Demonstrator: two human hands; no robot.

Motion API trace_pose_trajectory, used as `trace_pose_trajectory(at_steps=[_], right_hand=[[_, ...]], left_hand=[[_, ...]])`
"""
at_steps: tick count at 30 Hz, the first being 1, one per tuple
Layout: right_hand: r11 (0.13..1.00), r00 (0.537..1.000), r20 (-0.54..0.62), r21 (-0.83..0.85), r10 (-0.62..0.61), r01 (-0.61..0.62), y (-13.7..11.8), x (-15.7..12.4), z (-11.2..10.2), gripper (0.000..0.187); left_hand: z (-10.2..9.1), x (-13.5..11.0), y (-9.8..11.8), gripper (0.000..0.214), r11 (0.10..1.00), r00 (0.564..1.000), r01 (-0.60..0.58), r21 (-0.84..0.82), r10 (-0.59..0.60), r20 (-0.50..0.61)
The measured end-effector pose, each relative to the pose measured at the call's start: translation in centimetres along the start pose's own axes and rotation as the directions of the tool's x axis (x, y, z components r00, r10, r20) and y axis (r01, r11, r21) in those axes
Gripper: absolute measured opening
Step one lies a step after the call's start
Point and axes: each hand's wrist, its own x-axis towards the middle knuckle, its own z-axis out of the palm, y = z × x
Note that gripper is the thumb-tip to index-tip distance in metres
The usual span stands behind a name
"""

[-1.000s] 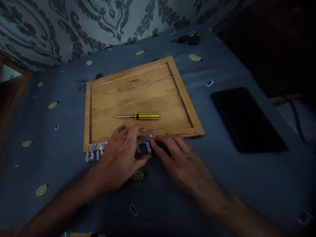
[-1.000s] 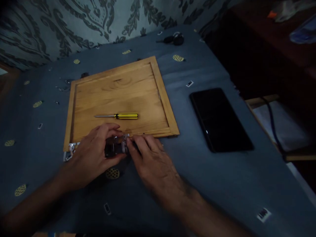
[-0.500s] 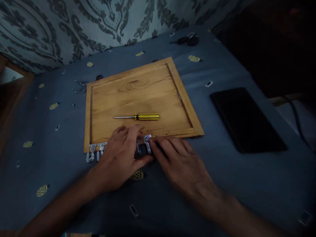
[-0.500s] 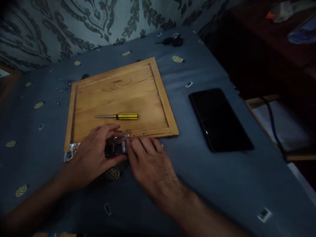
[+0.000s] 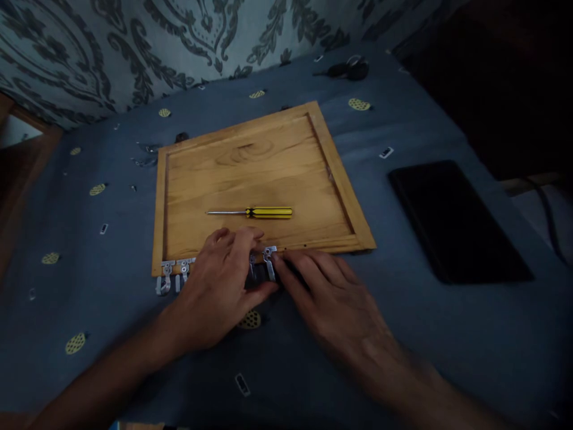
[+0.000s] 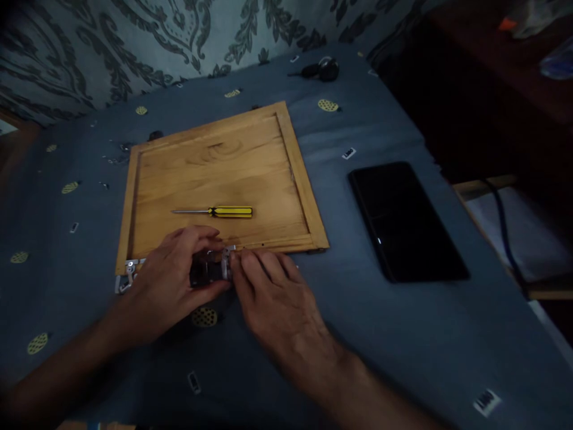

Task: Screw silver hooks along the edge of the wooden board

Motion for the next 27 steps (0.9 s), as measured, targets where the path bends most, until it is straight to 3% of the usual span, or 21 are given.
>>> trace_pose_trajectory(at_steps=[15, 27], right_hand=[[0.999, 0.999, -0.014, 0.030, 0.039, -0.039, -0.02, -0.05, 0.16, 0.030], [0.982, 0.992, -0.094, 0.179, 0.085, -0.068, 0.12, -0.80, 0.58, 0.030]], left_hand=[[-0.23, 0.33, 0.00, 0.054, 0.999, 1.000, 0.009, -0.042, -0.009, 0.008], [-0.45, 0.53, 0.25, 0.054, 0.996, 0.996, 0.084, -0.044, -0.083, 0.018]])
